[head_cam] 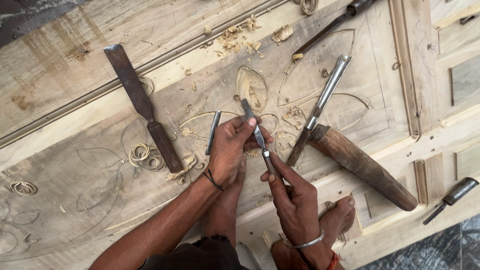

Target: The person carves a floral pattern into a large wooden panel laid on the floor, using a small hand chisel to shape the recessed leaf design while holding the tool with both hands, with wood shavings scattered across the panel and other chisels and a wooden mallet lying nearby.

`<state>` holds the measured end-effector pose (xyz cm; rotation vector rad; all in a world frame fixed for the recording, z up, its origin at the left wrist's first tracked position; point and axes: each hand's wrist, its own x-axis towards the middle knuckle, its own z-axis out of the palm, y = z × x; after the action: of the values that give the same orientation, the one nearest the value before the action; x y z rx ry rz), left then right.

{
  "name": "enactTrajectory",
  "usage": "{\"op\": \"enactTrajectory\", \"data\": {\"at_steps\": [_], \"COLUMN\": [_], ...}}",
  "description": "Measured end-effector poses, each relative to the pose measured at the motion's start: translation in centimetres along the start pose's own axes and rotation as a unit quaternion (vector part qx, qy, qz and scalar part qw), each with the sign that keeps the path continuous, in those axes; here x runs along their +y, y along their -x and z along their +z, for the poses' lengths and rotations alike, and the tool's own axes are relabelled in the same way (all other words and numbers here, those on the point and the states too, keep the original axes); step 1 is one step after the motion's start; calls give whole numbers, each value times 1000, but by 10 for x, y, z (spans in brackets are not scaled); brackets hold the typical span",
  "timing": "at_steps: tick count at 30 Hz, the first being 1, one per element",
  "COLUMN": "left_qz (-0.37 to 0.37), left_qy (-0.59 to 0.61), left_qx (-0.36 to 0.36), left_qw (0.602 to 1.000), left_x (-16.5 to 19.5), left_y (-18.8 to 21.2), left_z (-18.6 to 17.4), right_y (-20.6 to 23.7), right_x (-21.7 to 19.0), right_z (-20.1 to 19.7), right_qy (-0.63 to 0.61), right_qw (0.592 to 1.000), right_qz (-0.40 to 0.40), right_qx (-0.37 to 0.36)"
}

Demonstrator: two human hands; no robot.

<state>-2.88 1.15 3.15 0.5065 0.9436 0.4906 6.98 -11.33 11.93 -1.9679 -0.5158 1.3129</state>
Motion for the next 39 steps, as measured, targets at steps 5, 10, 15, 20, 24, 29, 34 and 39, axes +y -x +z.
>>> {"op": "enactTrajectory", "data": {"at_steps": [5, 10, 15, 20, 24, 29, 34, 39], "left_qz": [4, -4, 10, -11, 8, 14, -6, -4], "left_qy": [17, 3, 10, 10, 26, 25, 14, 17], "left_qx": [-1, 7, 2, 4, 8, 8, 21, 34], "left_qw": [1000, 1000, 1000, 1000, 1000, 1000, 1000, 999], "left_x": [-1, 2, 7, 6, 5, 6, 6, 4], "left_y": [0, 1, -2, -2, 0, -3, -4, -5], "left_z": [0, 1, 1, 0, 0, -1, -2, -4], "right_y": [0, 2, 0, 3, 4, 1, 3, 5], "right_x": [0, 3, 4, 2, 2, 2, -2, 0], "right_z": [5, 11, 12, 15, 17, 16, 19, 23], "right_qy": [-43, -12, -18, -13, -17, 11, -5, -10], "right_qw": [999, 1000, 999, 999, 998, 1000, 999, 997], "right_qz": [-5, -2, -12, -19, -47, -13, -18, -69], "right_qx": [4, 24, 24, 29, 28, 26, 32, 32]}}
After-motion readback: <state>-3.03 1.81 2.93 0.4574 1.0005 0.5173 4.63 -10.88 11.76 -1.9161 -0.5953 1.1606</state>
